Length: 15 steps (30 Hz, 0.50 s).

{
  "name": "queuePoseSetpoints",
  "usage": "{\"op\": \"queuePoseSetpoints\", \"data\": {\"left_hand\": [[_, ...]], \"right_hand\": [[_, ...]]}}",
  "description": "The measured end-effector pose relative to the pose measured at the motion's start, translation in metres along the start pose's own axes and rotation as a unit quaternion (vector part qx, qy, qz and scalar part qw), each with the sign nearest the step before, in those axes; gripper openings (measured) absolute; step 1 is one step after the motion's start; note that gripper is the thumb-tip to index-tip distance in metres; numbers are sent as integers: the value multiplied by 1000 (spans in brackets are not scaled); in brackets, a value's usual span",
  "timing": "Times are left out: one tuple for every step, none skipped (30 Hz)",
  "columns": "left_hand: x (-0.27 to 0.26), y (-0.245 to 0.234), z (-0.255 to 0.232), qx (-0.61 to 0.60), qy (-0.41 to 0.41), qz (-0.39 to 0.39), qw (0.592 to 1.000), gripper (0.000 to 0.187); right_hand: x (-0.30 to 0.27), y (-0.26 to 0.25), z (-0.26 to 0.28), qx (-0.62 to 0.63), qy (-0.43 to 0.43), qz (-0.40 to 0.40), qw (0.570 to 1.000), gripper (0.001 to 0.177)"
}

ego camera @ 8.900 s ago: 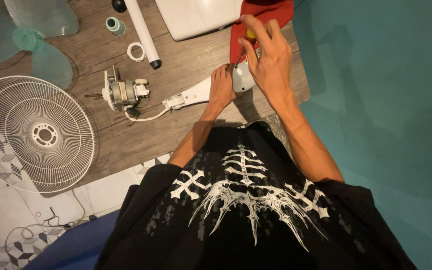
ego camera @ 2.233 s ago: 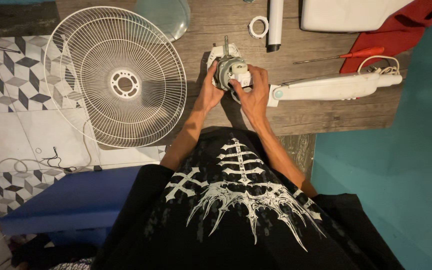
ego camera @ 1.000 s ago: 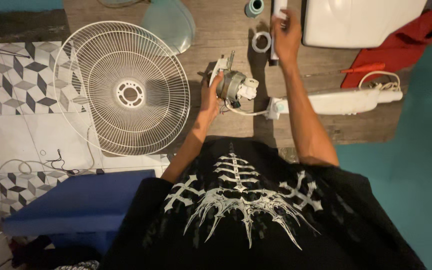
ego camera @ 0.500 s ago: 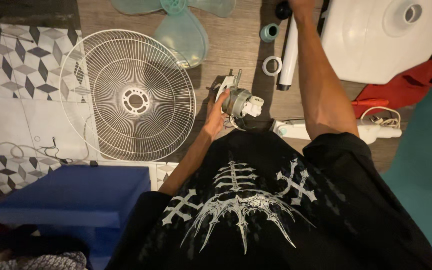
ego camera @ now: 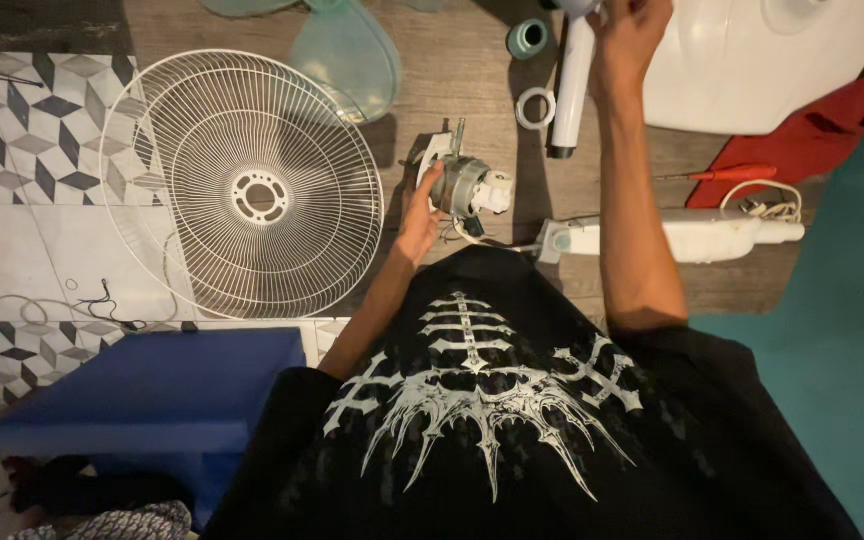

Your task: The person assembles an electric fan by screwing the neck housing, attaching the motor to the housing, and mounting the front grille. The person uses a screwdriver to secure the neck and handles the motor, housing, and grille by hand.

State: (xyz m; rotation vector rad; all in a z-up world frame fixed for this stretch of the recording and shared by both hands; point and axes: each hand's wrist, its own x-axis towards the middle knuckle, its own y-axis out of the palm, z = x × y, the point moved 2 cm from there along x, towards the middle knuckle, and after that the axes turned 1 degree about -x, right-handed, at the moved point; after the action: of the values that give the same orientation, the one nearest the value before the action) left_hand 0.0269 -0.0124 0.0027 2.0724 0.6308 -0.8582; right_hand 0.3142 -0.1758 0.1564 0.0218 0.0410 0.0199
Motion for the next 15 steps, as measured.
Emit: {"op": "queuePoseSetpoints", "data": {"left_hand": [[2, -3, 3, 11, -5, -9, 1000, 76], [3, -6, 6, 22, -9, -18, 1000, 77], [4, -8, 9, 27, -15, -9, 999, 78], [5, -11, 11, 31, -21, 0, 999, 80], [4, -13, 14, 35, -28, 8, 999, 82], [3, -16, 17, 48, -38, 4, 998, 83], [2, -18, 19, 59, -47, -1, 997, 85], [-1, -20, 22, 71, -57, -6, 996, 87], [-4, -21, 23, 65, -46, -17, 997, 88], [-7, -20, 24, 58, -36, -29, 997, 89], [-8, -18, 23, 53, -24, -39, 998, 91], [-11, -15, 22, 52, -16, -35, 998, 90], [-16, -14, 21, 51, -10, -32, 998, 90], [-20, -12, 20, 51, -4, -28, 998, 89], [-24, -11, 19, 63, -13, -38, 997, 87]], "right_hand": [[-19, -2, -1, 8, 3, -4, 1000, 15], [-40, -4, -4, 16, 4, -8, 1000, 15], [-60, -2, -8, 19, 5, -16, 1000, 17], [-77, 1, -12, 22, 5, -24, 999, 21], [-96, 3, -17, 16, 18, 2, 1000, 16], [-112, 7, -24, 10, 32, 28, 999, 14], [-123, 11, -31, 20, 49, 23, 998, 13], [-134, 15, -40, 29, 67, 19, 997, 12], [-144, 17, -47, 39, 85, 17, 996, 12], [-150, 18, -54, 51, 94, 16, 994, 13], [-153, 20, -61, 64, 102, 16, 993, 14], [-154, 22, -68, 77, 109, 15, 991, 15], [-156, 22, -76, 80, 119, 14, 990, 16], [-159, 24, -84, 82, 129, 13, 988, 18], [-160, 24, -92, 84, 139, 11, 987, 19]]}}
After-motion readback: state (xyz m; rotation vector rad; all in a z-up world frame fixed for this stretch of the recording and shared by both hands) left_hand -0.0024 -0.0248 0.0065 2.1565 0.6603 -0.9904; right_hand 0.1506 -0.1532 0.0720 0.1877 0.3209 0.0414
